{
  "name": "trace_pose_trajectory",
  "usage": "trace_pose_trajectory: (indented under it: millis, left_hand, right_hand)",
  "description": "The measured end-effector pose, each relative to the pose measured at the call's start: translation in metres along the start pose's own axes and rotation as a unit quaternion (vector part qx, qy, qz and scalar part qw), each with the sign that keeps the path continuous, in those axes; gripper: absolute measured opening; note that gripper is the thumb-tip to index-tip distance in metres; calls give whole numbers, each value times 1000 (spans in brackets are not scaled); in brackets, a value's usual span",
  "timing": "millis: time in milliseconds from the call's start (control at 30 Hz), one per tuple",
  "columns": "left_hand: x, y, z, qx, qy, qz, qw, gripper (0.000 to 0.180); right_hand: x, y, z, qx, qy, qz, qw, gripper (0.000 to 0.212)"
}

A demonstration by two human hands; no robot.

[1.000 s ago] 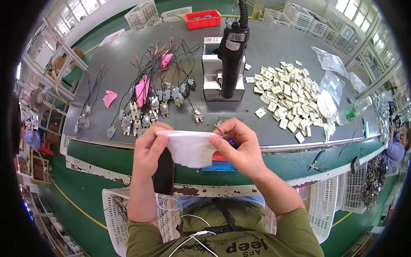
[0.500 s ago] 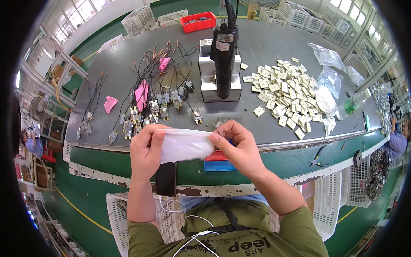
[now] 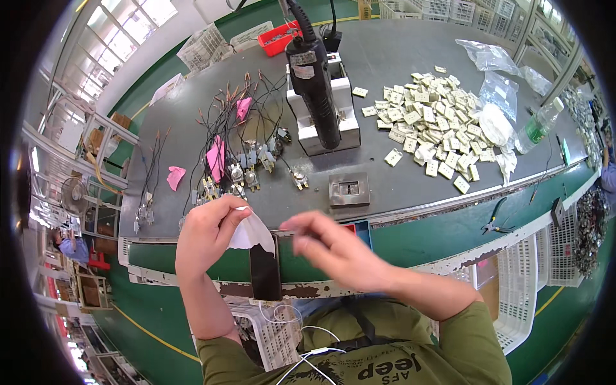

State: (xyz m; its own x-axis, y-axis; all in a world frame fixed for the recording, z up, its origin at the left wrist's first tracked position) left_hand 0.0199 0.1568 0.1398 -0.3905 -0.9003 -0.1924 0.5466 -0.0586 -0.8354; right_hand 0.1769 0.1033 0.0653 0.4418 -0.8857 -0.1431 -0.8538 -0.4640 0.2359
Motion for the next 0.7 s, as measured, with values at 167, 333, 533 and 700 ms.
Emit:
trace_pose_trajectory:
  millis: [167,333,533,700]
  left_hand:
    - [-3,-5,3,3,6,-1,1000,10]
    - [-6,-4,5,4,-2,-6,1000,11]
    - [-6,-3,5,7,-32,-10,999,11]
    - [-5,-2,7,-9,-27,-12,1000,11]
  right_hand:
    - [-4,45,9,-63,112,-128,983,34]
    - [-17,47,26,-19,63,-106,992,34]
    - [-20,47,27,-40,98,-95,990,33]
    - [-20,45,28,-30,100,-82,991,32]
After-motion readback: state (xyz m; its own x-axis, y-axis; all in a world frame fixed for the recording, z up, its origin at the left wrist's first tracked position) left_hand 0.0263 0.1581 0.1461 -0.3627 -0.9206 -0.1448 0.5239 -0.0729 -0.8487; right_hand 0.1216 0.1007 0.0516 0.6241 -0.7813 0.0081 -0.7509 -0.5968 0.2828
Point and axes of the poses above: each hand's wrist, its own x-axis away from the middle knuckle, its own y-axis out of the palm, z = x × y, the point moved 7 cm from there along -x, towards the middle knuckle, and after that the axes turned 7 degrees about -y, right-handed, at the moved point
